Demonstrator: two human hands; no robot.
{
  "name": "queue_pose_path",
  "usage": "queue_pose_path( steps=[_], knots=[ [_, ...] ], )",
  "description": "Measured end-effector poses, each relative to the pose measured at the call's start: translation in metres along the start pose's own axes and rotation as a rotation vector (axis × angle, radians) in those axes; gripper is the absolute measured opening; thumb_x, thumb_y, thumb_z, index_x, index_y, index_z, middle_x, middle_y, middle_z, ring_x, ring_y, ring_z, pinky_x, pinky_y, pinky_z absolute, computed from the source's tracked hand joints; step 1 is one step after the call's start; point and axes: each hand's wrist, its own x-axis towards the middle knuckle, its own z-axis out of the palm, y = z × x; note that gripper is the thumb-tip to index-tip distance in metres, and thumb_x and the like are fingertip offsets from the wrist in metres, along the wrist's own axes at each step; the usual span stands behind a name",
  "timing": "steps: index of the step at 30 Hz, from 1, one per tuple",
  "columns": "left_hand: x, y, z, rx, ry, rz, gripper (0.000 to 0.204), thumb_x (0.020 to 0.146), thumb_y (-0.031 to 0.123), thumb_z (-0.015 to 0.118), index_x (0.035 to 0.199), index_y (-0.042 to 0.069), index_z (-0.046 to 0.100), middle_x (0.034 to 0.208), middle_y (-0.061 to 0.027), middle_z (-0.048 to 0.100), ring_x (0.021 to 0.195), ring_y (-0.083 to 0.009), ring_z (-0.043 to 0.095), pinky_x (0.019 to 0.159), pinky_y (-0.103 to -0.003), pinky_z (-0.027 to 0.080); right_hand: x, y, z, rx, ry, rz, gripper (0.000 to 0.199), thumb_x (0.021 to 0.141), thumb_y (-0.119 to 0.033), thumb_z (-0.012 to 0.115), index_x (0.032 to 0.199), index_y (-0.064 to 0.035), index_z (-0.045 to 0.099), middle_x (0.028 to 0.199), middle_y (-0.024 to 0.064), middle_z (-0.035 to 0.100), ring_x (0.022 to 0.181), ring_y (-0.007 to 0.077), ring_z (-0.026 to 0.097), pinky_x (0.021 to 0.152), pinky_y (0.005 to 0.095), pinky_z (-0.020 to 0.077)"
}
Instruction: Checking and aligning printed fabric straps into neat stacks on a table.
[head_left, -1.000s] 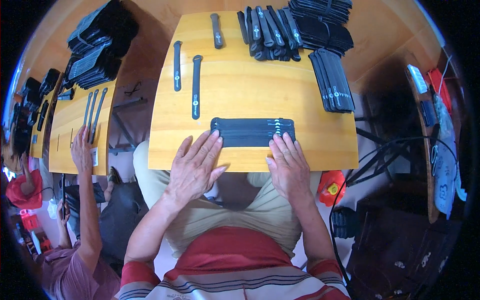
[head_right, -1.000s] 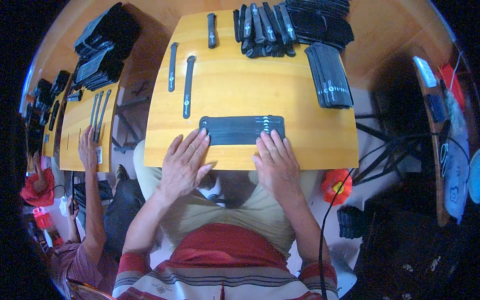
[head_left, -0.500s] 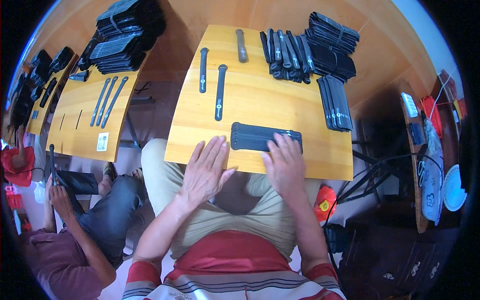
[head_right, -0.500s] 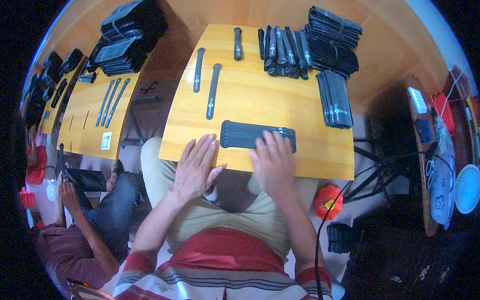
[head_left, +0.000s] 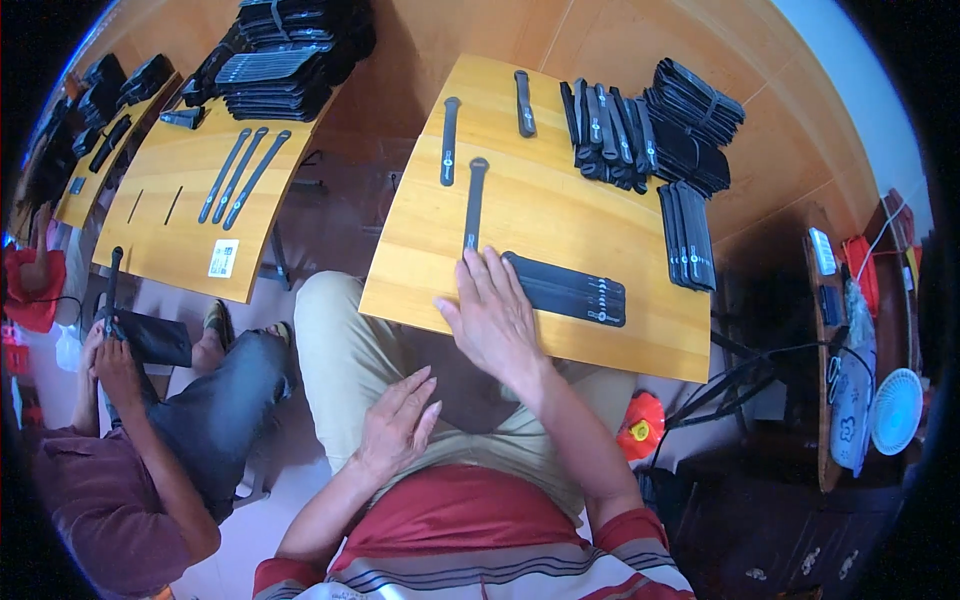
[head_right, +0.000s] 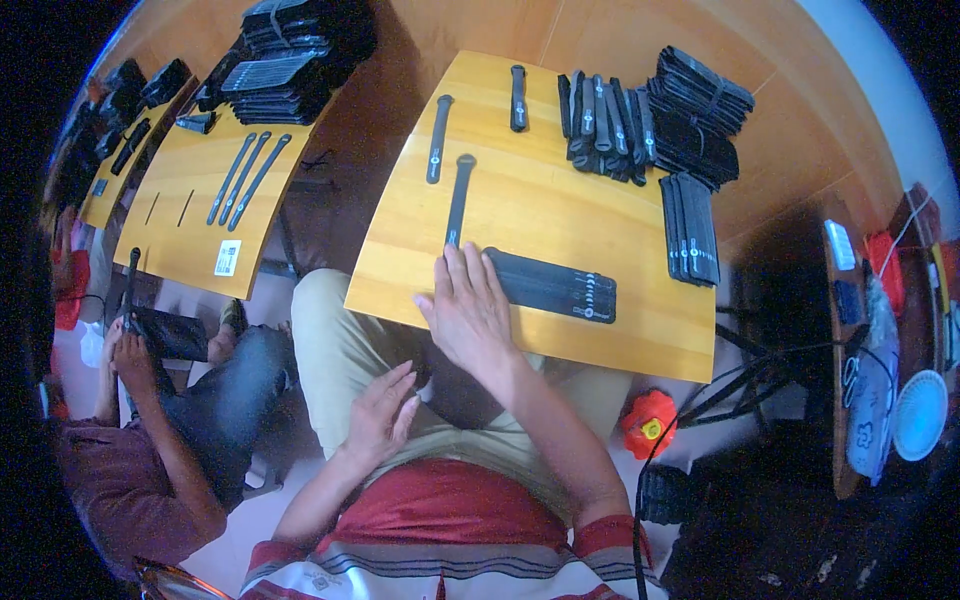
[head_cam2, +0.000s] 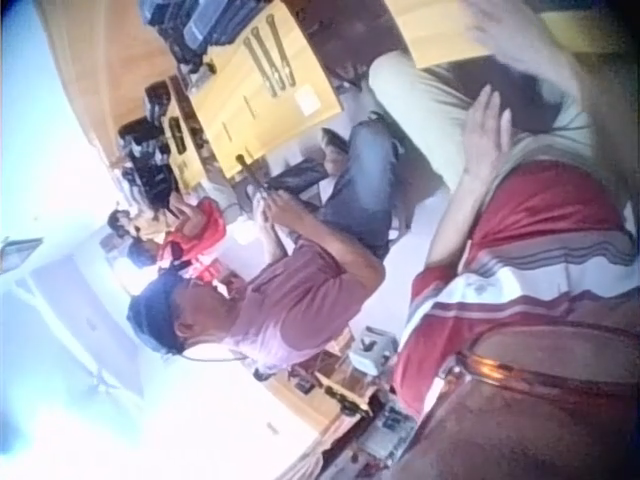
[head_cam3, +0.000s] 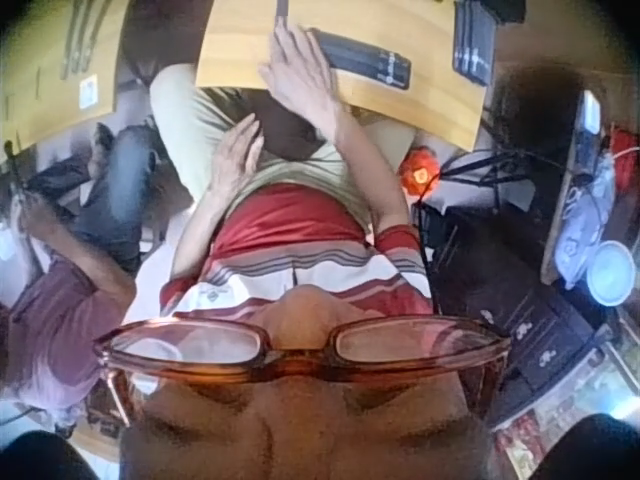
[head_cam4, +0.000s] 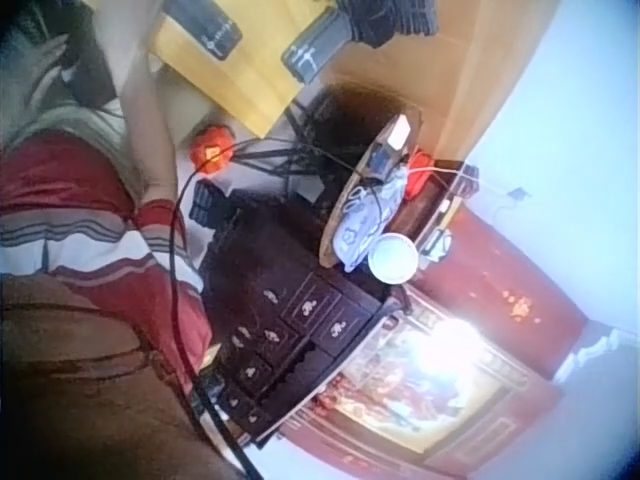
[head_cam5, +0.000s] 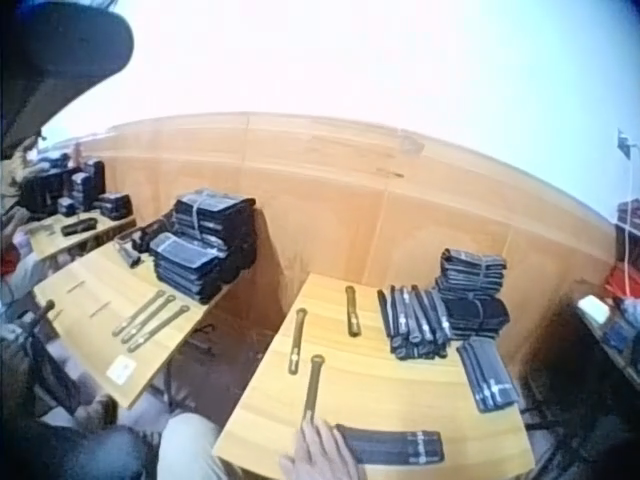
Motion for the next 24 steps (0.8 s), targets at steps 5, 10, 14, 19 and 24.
queue_pose_path(
  steps=[5, 10, 14, 19, 24],
  knots=[
    [0.002, -0.005, -0.003, -0.095, 0.096, -0.078, 0.029, 0.088, 0.004, 0.074, 0.114, -0.004, 0.068, 0.121, -0.0239, 0.068, 0.102, -0.0384, 0.070, 0.088, -0.042, 0.059, -0.041, -0.015, -0.002, 0.078, 0.094, -0.087, 0.045, 0.094, -0.026, 0.068, 0.125, 0.0058, 0.061, 0.135, 0.0225, 0.058, 0.132, 0.0388, 0.051, 0.115, 0.0512, 0.0388],
    [0.004, -0.002, -0.006, -0.122, 0.085, -0.119, 0.034, 0.086, 0.002, 0.075, 0.118, -0.005, 0.066, 0.126, -0.0250, 0.066, 0.108, -0.0392, 0.069, 0.089, -0.041, 0.058, -0.066, -0.014, -0.007, -0.026, 0.183, -0.238, 0.029, 0.086, -0.009, 0.071, 0.112, 0.0040, 0.068, 0.123, 0.0200, 0.065, 0.118, 0.0355, 0.062, 0.107, 0.0497, 0.0483],
    [0.015, 0.006, -0.012, 0.108, 0.239, 0.053, 0.054, 0.083, 0.004, 0.078, 0.133, -0.001, 0.057, 0.131, -0.0260, 0.062, 0.109, -0.0382, 0.067, 0.092, -0.044, 0.056, -0.085, -0.036, -0.038, 0.215, 0.251, -0.231, 0.030, 0.079, 0.002, 0.070, 0.108, 0.0027, 0.069, 0.108, 0.0172, 0.071, 0.101, 0.0333, 0.070, 0.095, 0.0441, 0.0571],
    [0.032, 0.022, -0.020, 0.212, 0.315, 0.276, 0.064, 0.079, 0.004, 0.078, 0.138, 0.000, 0.053, 0.119, -0.0215, 0.066, 0.101, -0.0342, 0.069, 0.092, -0.047, 0.054, -0.107, -0.061, -0.079, 0.641, 0.307, -0.199, 0.026, 0.080, 0.007, 0.073, 0.104, 0.0005, 0.069, 0.101, 0.0174, 0.073, 0.083, 0.0292, 0.074, 0.076, 0.0374, 0.0611],
    [0.025, 0.024, -0.020, 0.013, 0.031, 0.305, 0.062, 0.079, 0.000, 0.075, 0.138, -0.002, 0.054, 0.097, -0.0155, 0.069, 0.082, -0.0298, 0.069, 0.077, -0.042, 0.057, -0.120, -0.030, -0.101, 0.894, 0.284, 0.100, 0.022, 0.090, 0.007, 0.059, 0.110, 0.0021, 0.067, 0.105, 0.0185, 0.074, 0.084, 0.0157, 0.071, 0.069, 0.0255, 0.0540]
  ],
)
